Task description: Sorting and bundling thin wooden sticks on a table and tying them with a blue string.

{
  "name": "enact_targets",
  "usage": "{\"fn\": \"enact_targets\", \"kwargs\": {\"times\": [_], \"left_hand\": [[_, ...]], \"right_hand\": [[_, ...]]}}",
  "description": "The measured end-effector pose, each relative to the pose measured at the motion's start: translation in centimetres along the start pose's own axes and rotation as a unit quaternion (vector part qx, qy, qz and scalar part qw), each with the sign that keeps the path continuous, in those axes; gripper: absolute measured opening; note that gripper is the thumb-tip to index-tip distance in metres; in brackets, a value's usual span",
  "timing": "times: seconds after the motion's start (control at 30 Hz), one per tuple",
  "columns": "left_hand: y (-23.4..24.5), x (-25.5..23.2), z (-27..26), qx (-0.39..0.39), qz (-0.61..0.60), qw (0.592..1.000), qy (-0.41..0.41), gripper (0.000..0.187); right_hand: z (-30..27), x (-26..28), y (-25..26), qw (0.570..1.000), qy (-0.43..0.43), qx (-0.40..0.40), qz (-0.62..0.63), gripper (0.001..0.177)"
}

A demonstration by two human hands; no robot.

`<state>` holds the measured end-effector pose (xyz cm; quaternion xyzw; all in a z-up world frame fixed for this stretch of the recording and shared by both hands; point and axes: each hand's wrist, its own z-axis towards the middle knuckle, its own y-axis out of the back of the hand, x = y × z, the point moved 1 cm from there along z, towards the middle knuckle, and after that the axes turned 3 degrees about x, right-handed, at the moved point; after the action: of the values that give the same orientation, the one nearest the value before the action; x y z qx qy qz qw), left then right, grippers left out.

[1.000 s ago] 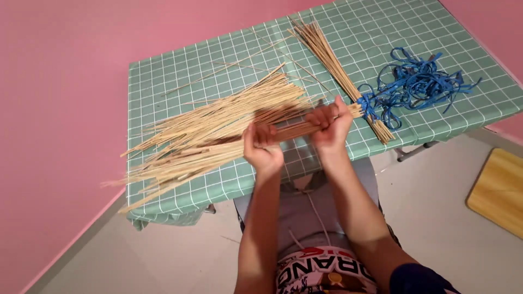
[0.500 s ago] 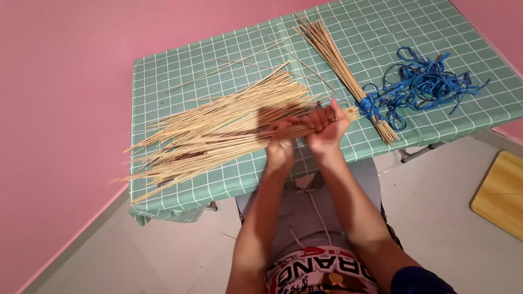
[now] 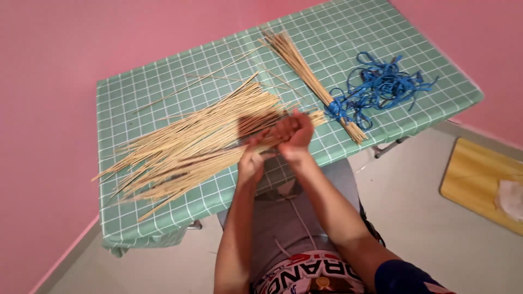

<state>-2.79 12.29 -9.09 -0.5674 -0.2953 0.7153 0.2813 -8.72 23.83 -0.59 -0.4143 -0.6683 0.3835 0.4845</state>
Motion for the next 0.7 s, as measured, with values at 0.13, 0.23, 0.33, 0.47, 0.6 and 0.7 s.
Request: {"fn": "enact_targets", "kwargs": {"times": [0.13,0.23,0.33,0.47,0.6,0.7], "left_hand": [[5.4,2.3,0.6,-0.129,-0.144,0.981,0.007,0.027],[4.1,0.7,1.1,-0.174,-0.112,0.978,0.037,0.026],[2.7,-0.1,1.0,-0.214,-0.129,0.968,0.033,0.019],[3.5,0.2,1.0,-0.201,-0.105,0.973,0.039,0.026],[3.8,0.2,0.8,-0.176,-0.093,0.979,0.036,0.028],[3.0,-0.2,0.4,-0.175,-0.099,0.979,0.025,0.029]], "right_hand": [[-0.4,-1.4,0.4,1.0,0.0,-0.015,0.007,0.043],[-0.2,-1.8,0.0,1.0,-0.003,-0.007,-0.006,0.039],[-0.8,-1.6,-0.4,1.0,-0.008,-0.019,-0.019,0.036],[0.0,-0.9,2.5,0.998,-0.023,-0.053,-0.038,0.019],[-4.4,4.0,2.0,0.97,0.178,0.025,-0.164,0.045],[-3.5,11.3,4.6,0.84,0.35,0.009,-0.414,0.056]]}}
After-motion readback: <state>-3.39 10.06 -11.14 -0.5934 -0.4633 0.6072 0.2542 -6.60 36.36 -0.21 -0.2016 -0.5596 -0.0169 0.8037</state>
